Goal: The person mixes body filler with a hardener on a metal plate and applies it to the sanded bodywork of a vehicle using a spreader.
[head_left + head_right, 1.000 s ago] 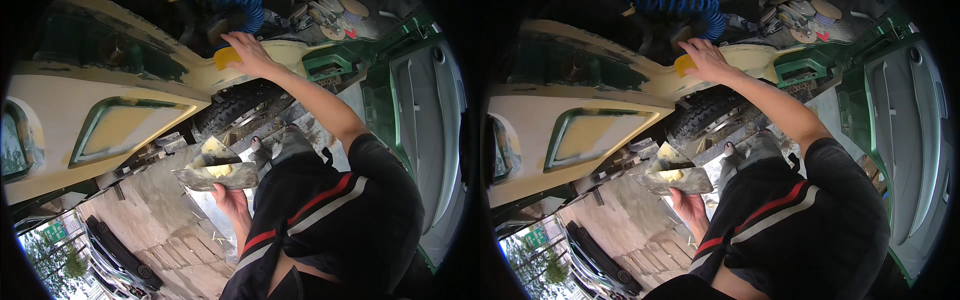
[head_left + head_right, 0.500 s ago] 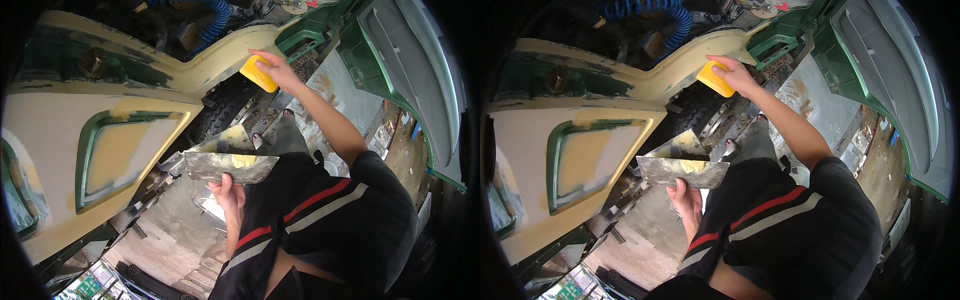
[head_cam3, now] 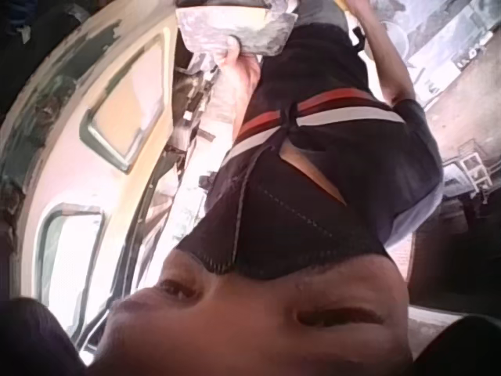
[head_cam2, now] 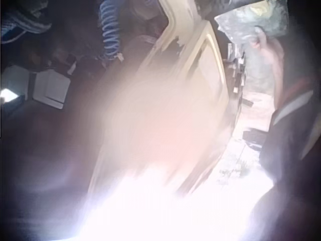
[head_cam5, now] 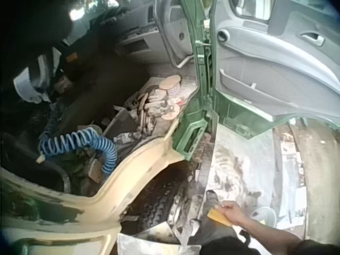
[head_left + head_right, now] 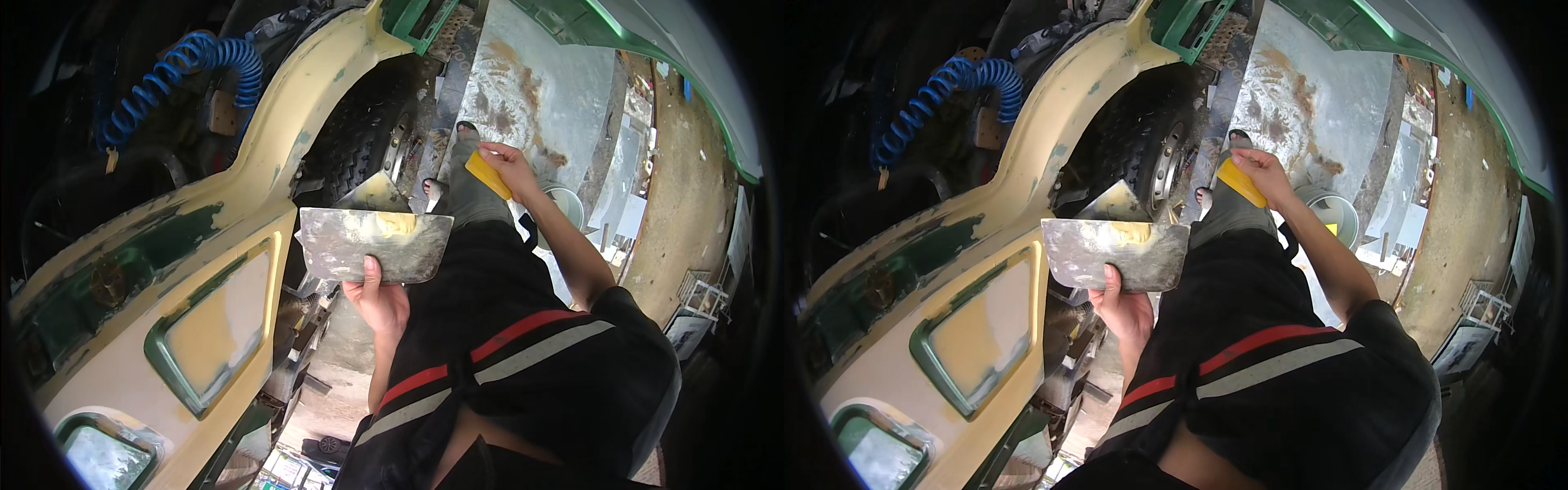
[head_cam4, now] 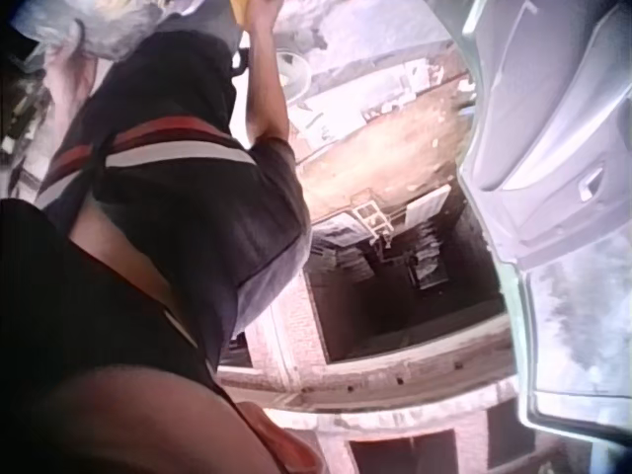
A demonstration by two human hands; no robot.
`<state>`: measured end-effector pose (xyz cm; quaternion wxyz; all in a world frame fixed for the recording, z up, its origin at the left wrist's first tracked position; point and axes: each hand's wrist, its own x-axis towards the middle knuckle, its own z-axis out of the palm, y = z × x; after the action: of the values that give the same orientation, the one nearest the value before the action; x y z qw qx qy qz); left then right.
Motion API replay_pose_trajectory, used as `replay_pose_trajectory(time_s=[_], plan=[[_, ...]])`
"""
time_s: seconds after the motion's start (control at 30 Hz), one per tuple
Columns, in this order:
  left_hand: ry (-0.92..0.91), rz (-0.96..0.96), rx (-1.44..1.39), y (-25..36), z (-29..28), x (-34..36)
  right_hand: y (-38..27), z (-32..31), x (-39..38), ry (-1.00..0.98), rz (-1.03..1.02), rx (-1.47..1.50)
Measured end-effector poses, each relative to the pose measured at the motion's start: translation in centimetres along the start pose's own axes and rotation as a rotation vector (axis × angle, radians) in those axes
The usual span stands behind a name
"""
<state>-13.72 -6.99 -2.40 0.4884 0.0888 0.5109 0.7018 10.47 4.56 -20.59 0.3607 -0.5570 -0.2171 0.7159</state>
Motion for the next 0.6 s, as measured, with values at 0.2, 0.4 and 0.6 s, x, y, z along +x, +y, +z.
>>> replay_pose_trajectory(time_s=[0.2, 0.4, 0.6], plan=[[0.08, 0.137, 0.155, -0.4, 4.4, 2.5, -6.0, 0.1, 0.2, -0.152, -0.141, 0.094], [0.116, 0.156, 0.162, -0.5, 8.8, 4.0, -9.3, -2.2, 2.4, -0.099, -0.282, -0.045], [0.063, 0.399, 0.355, -1.6, 10.7, 6.3, -14.4, 1.0, -1.9, -0.021, -0.231, 0.121]])
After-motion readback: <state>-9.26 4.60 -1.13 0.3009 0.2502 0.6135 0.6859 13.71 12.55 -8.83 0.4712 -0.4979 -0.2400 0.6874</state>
